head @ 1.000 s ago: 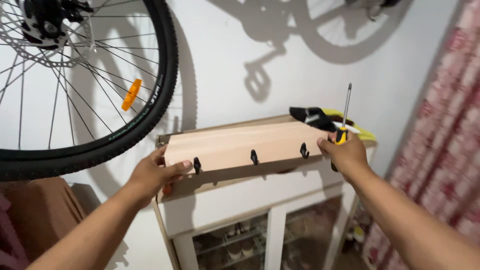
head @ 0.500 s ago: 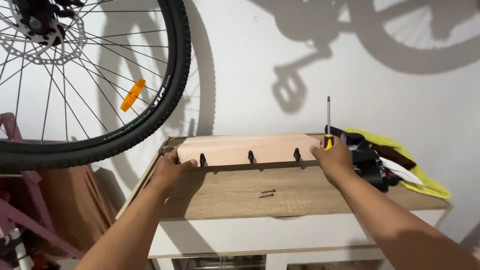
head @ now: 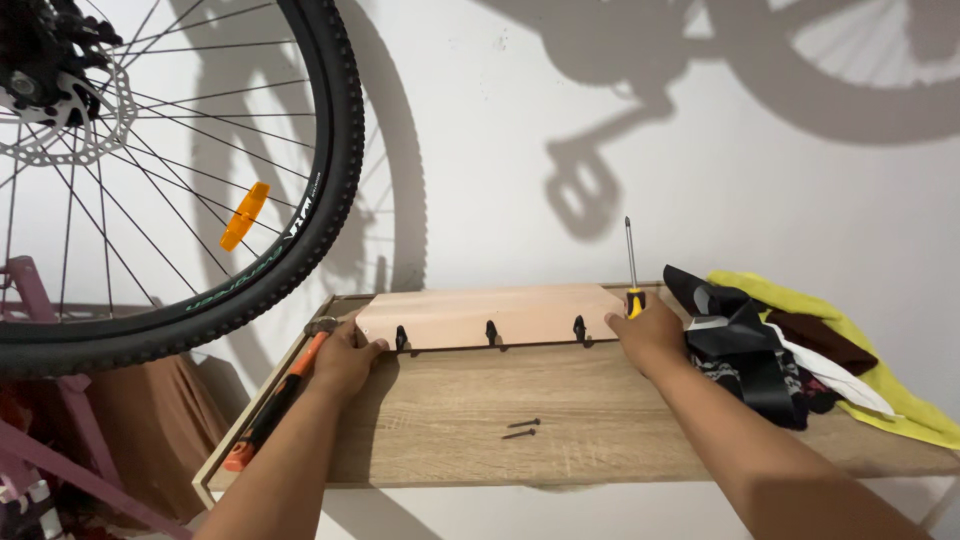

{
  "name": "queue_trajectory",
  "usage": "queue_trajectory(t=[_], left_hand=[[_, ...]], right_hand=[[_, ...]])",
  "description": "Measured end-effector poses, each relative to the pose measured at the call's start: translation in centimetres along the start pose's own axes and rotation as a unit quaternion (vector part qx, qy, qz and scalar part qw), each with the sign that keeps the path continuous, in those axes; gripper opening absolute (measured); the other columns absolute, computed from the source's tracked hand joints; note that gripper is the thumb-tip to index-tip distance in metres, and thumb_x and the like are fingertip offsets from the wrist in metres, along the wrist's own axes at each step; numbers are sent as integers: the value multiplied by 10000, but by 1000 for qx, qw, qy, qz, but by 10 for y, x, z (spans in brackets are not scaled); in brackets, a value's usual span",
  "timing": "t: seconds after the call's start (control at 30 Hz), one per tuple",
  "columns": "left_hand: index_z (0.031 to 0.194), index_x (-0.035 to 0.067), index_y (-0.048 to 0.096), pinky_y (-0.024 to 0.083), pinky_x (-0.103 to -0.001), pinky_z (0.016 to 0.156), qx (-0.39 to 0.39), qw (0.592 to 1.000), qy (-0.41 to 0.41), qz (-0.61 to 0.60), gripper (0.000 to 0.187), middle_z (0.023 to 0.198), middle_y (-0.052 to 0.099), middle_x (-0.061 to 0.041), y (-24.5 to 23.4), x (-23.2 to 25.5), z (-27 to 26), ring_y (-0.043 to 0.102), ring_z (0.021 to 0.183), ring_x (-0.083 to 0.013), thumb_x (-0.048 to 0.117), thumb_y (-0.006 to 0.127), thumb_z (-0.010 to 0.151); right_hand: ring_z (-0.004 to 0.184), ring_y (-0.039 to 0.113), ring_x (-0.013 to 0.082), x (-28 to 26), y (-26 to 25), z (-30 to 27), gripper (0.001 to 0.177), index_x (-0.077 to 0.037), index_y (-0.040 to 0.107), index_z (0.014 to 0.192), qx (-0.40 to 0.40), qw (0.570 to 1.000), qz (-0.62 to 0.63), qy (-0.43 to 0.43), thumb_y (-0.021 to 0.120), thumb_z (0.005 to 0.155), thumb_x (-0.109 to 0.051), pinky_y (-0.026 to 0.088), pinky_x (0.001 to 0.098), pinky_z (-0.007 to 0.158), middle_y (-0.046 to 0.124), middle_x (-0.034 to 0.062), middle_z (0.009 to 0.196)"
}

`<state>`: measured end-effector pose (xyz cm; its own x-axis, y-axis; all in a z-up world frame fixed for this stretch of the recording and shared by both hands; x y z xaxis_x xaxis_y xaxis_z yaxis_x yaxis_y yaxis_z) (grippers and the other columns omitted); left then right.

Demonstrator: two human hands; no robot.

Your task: The person uses a screwdriver to remove screws from a light-colored wooden coat rack. They detach the top shelf with hooks and then remove the side frame pieces, placing the disassembled parts on a nearby cabinet.

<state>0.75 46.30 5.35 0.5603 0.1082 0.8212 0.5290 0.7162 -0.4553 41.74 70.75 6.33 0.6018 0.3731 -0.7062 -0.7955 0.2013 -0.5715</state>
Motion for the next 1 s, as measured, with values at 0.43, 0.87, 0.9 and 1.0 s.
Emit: queue_trajectory(t=[0.43,0.87,0.9,1.0], left_hand=[[1048,70,673,529,-455,875,79,982,-11,173,289,997,740,-163,15,10,3,686,992,-363,257,789,860],[1528,-34,318,425,-486,1071,71,972,59,216,887,1348,568,-289,16,-12,-6,534,1255,-431,316,762,845],[1531,-44,312,384,-508,1106,77,964,78,242,866,1394,518,-315,16,-12,-12,488,1291,-455,351,736,888],[1537,71,360,291,-533,1168,-41,903,140,403,667,1586,359,-272,20,-11,-25,409,1371,-457,386,537,976]], right_hand=[[1089,680,340,-14,4,0,559,-135,639,1295,-23,998,-55,25,809,810,-353,533,460,911,725,144,1153],[1075,645,469,-7,12,-5,484,-55,621,1288,-11,994,-84,-72,682,934,-379,510,536,922,695,286,1108],[1088,646,470,-3,16,-2,498,-13,621,1253,-18,993,-97,-70,682,945,-398,512,533,932,692,295,1121],[1099,632,485,11,19,4,575,55,583,1240,-36,991,-102,-77,685,950,-430,504,525,940,667,326,1144]])
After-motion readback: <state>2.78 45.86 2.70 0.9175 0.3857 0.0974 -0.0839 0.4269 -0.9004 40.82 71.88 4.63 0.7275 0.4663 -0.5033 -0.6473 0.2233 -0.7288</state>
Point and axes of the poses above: each hand's wrist, its own z-axis towards the middle knuckle, its own y-axis out of the palm, x = y × z, the point moved 4 cm from there along z, towards the middle knuckle
